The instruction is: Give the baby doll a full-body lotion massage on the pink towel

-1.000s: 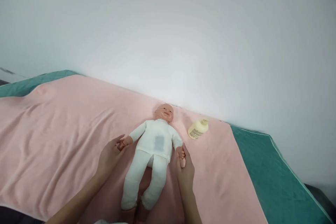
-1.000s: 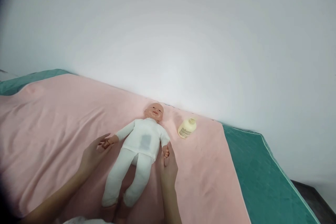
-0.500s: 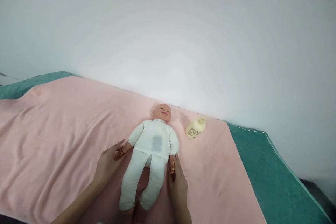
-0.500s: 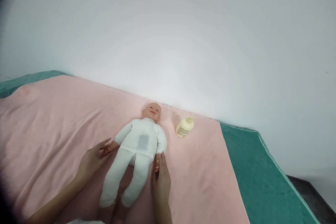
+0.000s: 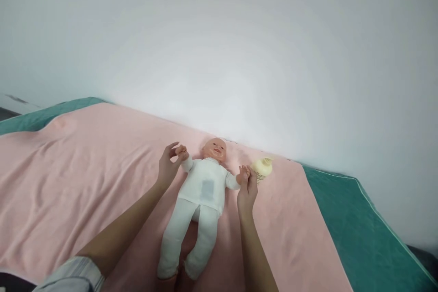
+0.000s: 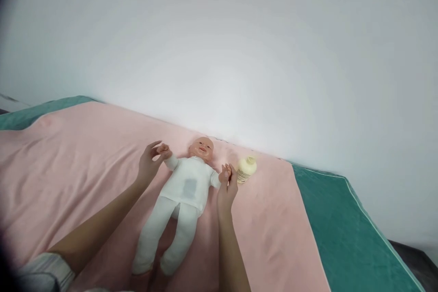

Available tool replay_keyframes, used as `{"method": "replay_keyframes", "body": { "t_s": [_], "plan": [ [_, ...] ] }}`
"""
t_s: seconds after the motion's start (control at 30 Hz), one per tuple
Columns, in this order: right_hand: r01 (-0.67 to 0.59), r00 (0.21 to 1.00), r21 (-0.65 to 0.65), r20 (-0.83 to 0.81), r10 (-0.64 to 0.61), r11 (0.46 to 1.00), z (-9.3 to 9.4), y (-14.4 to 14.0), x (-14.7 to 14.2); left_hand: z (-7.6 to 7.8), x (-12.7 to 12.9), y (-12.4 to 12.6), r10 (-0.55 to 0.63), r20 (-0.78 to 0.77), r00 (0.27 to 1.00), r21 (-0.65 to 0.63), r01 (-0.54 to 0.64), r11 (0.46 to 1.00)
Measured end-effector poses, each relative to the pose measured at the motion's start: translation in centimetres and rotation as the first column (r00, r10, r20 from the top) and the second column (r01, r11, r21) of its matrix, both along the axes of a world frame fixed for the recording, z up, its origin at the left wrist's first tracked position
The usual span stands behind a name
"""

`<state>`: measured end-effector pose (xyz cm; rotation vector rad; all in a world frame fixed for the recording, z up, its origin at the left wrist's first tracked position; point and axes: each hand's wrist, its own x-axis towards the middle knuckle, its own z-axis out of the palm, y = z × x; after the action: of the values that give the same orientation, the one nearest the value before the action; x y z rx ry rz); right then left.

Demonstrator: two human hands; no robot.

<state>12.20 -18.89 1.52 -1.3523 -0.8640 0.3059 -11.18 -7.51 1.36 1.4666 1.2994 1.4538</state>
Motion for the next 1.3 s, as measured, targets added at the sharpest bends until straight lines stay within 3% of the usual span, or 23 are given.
{"method": "replay_keyframes", "body": {
  "t_s": [0.07,0.13,0.27,0.47,0.63,0.77,1.0,1.17,1.3],
  "plan": [
    [-0.017,0.999,0.040,-0.045,0.019,0.999,0.1,2.8,1.0,0.2,1.5,2.3,-0.063,0.076,0.995,-0.049,0.067,0.997],
    [-0.043,0.996,-0.010,-0.074,0.042,0.999,-0.1,5.5,2.0,0.0,2.9,4.3,-0.075,0.096,0.993,-0.152,0.089,0.984],
    [-0.072,0.994,-0.121,-0.089,0.062,0.990,-1.2,9.3,3.6,-1.0,4.9,7.3,-0.130,0.064,0.990,-0.238,0.141,0.961],
    [-0.099,0.994,-0.302,-0.068,0.082,0.948,-3.2,11.1,4.3,-2.8,6.2,9.3,-0.244,-0.100,0.965,-0.331,0.199,0.923],
    [-0.103,0.995,-0.341,-0.030,0.099,0.935,-3.8,12.0,3.9,-3.6,6.2,9.9,-0.251,-0.197,0.948,-0.333,0.176,0.926],
    [-0.081,0.996,-0.329,0.006,0.088,0.941,-3.5,11.2,3.8,-3.4,5.9,9.1,-0.203,-0.187,0.961,-0.283,0.145,0.948],
    [-0.027,0.991,-0.210,0.120,0.053,0.977,-2.3,7.2,2.9,-1.7,4.2,6.1,-0.113,-0.086,0.990,-0.171,0.098,0.980],
    [-0.026,0.982,-0.141,0.183,0.052,0.990,-1.6,3.1,1.2,-0.8,1.6,3.1,-0.112,-0.013,0.994,-0.108,0.110,0.988],
    [-0.002,0.977,-0.220,0.208,0.049,0.976,-1.3,-1.0,-0.4,-0.6,-0.8,-0.1,-0.073,-0.031,0.997,-0.047,0.072,0.996]
  ]
}}
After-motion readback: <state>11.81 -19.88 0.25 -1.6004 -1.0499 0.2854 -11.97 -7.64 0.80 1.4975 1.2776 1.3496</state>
